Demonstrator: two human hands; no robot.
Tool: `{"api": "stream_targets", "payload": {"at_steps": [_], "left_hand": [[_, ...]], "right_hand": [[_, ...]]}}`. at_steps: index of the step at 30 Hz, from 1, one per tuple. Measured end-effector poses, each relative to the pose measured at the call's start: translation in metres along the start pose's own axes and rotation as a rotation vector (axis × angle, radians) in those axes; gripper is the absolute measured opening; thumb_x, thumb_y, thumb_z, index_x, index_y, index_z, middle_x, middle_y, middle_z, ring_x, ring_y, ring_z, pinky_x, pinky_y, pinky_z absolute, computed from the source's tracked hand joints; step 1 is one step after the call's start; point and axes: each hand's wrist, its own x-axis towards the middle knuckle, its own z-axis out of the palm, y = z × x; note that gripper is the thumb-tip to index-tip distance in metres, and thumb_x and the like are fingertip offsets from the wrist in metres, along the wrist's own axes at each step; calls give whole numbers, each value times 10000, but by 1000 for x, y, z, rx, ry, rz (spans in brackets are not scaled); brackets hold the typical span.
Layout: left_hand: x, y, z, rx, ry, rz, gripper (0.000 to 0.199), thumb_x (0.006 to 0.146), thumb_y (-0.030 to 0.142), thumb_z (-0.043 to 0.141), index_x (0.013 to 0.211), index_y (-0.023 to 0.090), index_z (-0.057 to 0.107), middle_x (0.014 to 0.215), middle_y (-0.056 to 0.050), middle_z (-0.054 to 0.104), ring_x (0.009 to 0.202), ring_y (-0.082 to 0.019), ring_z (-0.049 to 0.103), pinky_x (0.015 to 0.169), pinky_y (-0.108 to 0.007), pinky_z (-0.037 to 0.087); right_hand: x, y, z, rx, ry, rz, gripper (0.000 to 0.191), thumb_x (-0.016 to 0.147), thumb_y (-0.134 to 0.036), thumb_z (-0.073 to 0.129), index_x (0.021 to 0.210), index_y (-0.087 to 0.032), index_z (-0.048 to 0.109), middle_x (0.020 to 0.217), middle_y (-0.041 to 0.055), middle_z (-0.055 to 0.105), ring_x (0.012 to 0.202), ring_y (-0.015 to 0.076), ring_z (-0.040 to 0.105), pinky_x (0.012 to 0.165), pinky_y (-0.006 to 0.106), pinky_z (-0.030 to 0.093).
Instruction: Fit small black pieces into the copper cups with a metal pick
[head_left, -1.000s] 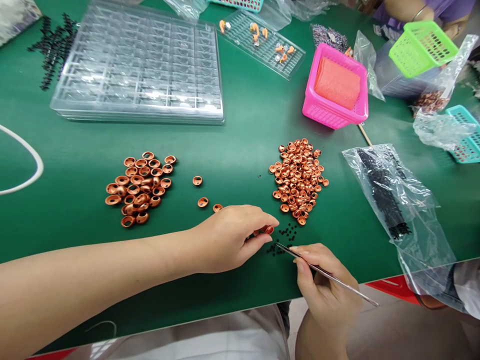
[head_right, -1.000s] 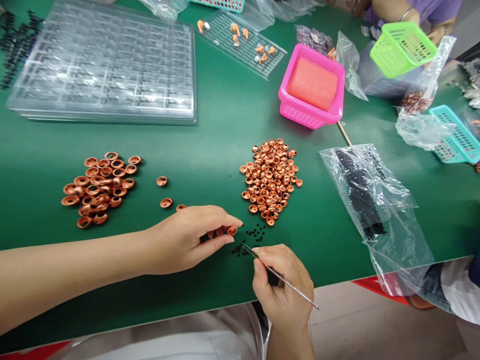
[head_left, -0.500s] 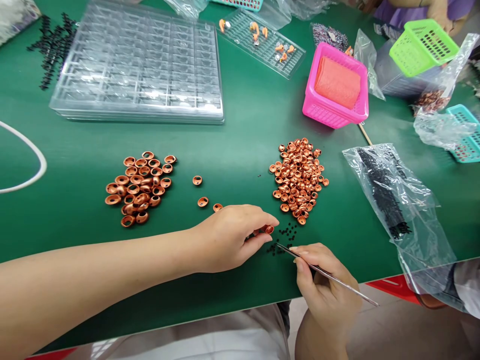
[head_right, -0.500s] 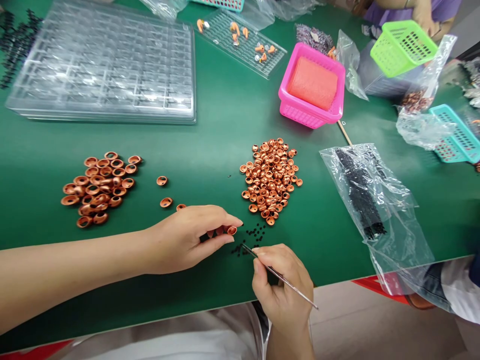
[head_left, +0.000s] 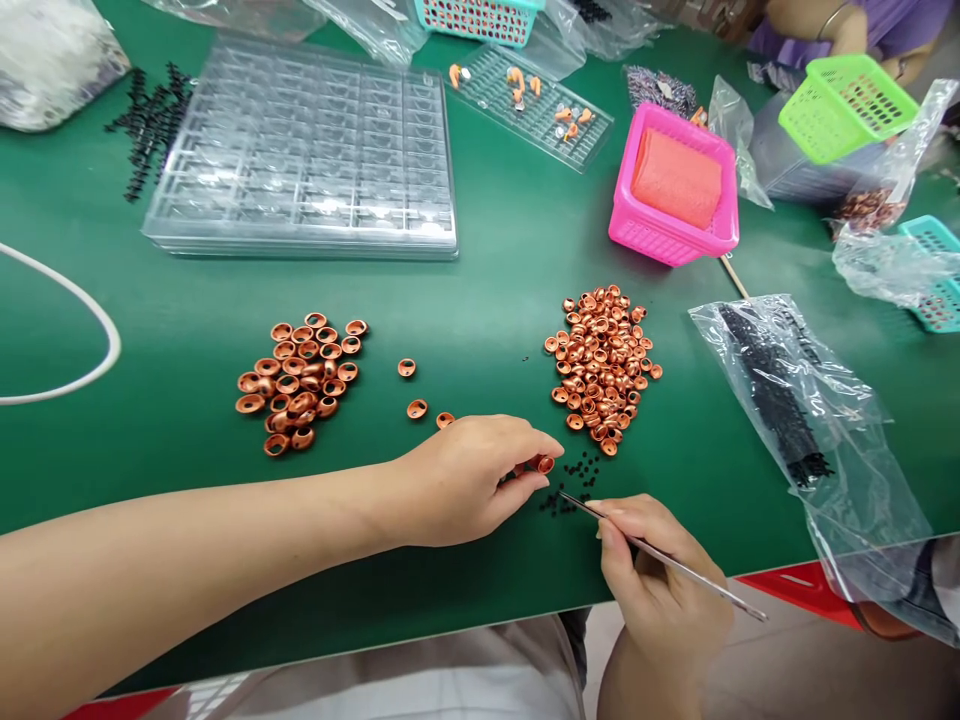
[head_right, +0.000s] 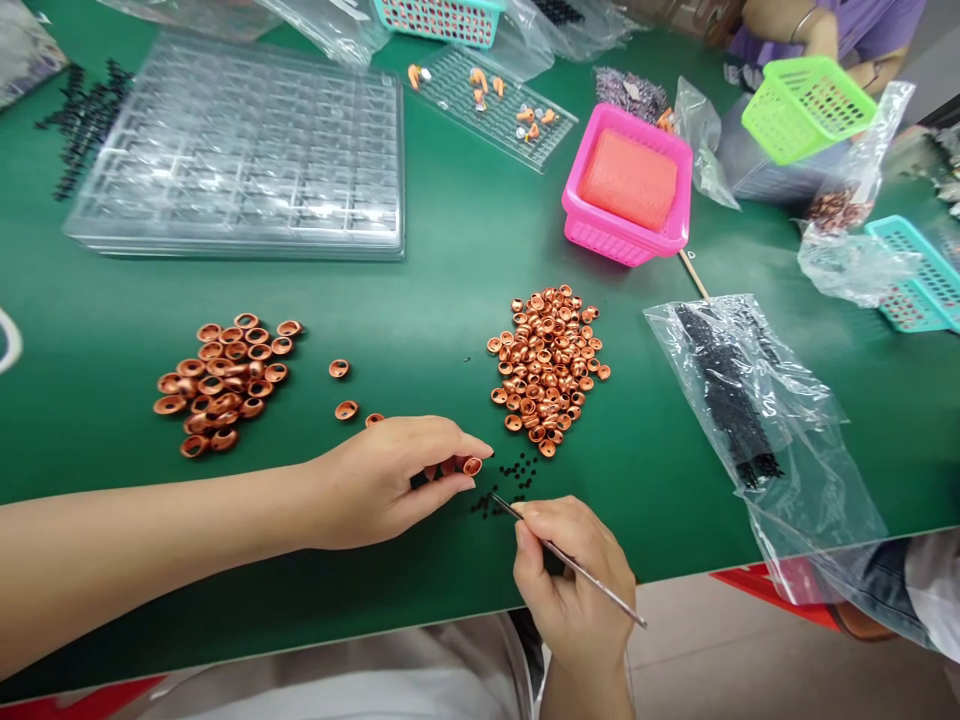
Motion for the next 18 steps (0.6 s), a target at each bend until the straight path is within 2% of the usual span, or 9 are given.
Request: {"api": "stream_targets", "payload": {"at_steps": [5,10,12,18], "left_hand": [[0,2,0,-14,-9,-21,147,913,169,604,1047,143,660,855,-27,690,760,-149,623,705,-244,474],[0,3,0,-29,-34,-52,114,877,205,691,972,146,667,843,-17,687,760,-146,617,696,-239,468],[0,3,0,-33,-38,-64,134,870,231,712,963,147,664,846,-16,684,756,-143,613,692,-236,464],[1,6,-1,-36,-53,-74,139,861,247,730,930,156,652,838,-5,671,745,-135,600,677,-231,451]], "right_hand": [[1,-3,3,89,195,-18,347,771,59,633,1006,-191,682,886,32,735,763,188,706,622,336,568],[0,-15,12,120,416,-18,259,787,49,616,941,-149,680,843,46,721,707,181,685,590,331,551],[-1,-18,16,152,438,-14,252,787,48,618,947,-138,676,833,49,716,702,185,684,597,342,553],[-1,-15,23,189,368,-40,271,778,55,629,977,-124,672,853,52,720,734,197,698,591,342,542]]}}
